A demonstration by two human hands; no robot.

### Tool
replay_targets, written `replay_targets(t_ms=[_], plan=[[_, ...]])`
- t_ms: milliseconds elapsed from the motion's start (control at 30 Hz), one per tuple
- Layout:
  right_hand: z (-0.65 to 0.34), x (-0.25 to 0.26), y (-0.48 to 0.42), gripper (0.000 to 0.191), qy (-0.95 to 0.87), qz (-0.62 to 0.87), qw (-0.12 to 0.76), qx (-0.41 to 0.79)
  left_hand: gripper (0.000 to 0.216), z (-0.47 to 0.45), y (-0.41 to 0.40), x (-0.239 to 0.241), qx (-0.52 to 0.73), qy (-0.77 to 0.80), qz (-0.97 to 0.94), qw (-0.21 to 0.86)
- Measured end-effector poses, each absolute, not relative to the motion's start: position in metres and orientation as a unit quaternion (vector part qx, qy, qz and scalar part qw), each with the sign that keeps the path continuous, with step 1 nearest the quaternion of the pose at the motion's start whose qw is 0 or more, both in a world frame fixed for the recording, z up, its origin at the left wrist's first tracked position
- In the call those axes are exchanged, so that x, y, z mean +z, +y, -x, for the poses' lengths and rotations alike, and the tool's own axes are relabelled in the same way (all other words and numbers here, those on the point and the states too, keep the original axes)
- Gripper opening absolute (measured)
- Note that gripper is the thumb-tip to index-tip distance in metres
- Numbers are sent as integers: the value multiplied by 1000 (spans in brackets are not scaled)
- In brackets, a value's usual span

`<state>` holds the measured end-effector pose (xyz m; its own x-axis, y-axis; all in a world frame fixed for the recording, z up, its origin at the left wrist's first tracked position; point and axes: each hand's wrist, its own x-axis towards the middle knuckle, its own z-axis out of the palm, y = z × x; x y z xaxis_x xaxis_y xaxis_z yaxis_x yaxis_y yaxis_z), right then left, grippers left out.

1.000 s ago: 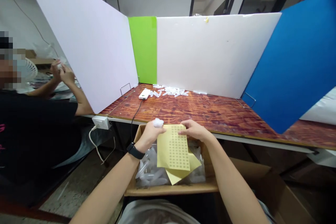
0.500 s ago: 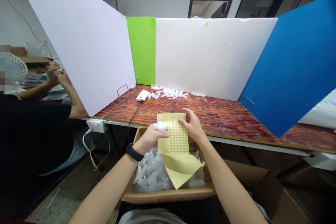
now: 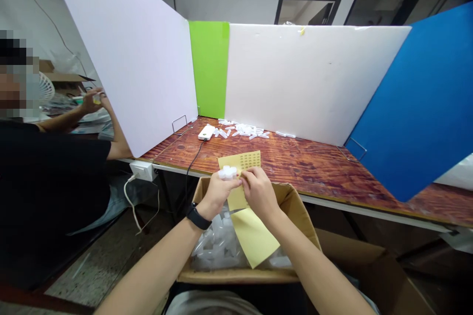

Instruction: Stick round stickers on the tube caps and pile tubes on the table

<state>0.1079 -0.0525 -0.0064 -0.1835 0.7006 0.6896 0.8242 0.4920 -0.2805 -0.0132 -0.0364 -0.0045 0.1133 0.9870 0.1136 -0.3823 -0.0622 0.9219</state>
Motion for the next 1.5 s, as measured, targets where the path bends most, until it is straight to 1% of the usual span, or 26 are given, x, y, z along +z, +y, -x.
replay_targets(t_ms=[167, 333, 500, 633, 867, 933, 1133, 1267, 1333, 1367, 1433, 1500], plan=[[-106, -10, -48, 18, -747, 531, 394, -61, 16, 11, -36, -6, 562, 356, -483, 569], [-103, -10, -49, 17, -739, 536, 398, -85, 14, 11, -37, -8, 572, 356, -496, 548], [-102, -12, -50, 15, -739, 547, 386, -70, 14, 12, -37, -7, 567, 357, -488, 559], [-103, -14, -48, 12, -724, 561, 396, -55, 13, 13, -37, -6, 565, 356, -481, 568], [-98, -13, -51, 17, -737, 555, 381, -60, 16, 13, -35, -11, 579, 375, -452, 566], [-99, -13, -49, 15, -733, 554, 392, -32, 17, 14, -34, -12, 577, 376, -454, 565], [-109, -10, -46, 12, -722, 535, 424, 115, 18, 17, -34, -12, 566, 382, -482, 550], [-118, 3, -53, 13, -693, 483, 460, 274, 18, 17, -34, -10, 554, 393, -513, 524], [-122, 10, -58, 14, -682, 446, 471, 339, 15, 17, -35, -10, 541, 389, -562, 490], [-123, 13, -59, 14, -681, 433, 474, 353, 12, 18, -36, -10, 535, 388, -591, 462], [-126, 17, -62, 15, -690, 417, 477, 351, 8, 18, -39, -11, 527, 389, -645, 393], [-127, 20, -63, 14, -707, 400, 476, 337, 9, 19, -42, -11, 515, 394, -692, 318]])
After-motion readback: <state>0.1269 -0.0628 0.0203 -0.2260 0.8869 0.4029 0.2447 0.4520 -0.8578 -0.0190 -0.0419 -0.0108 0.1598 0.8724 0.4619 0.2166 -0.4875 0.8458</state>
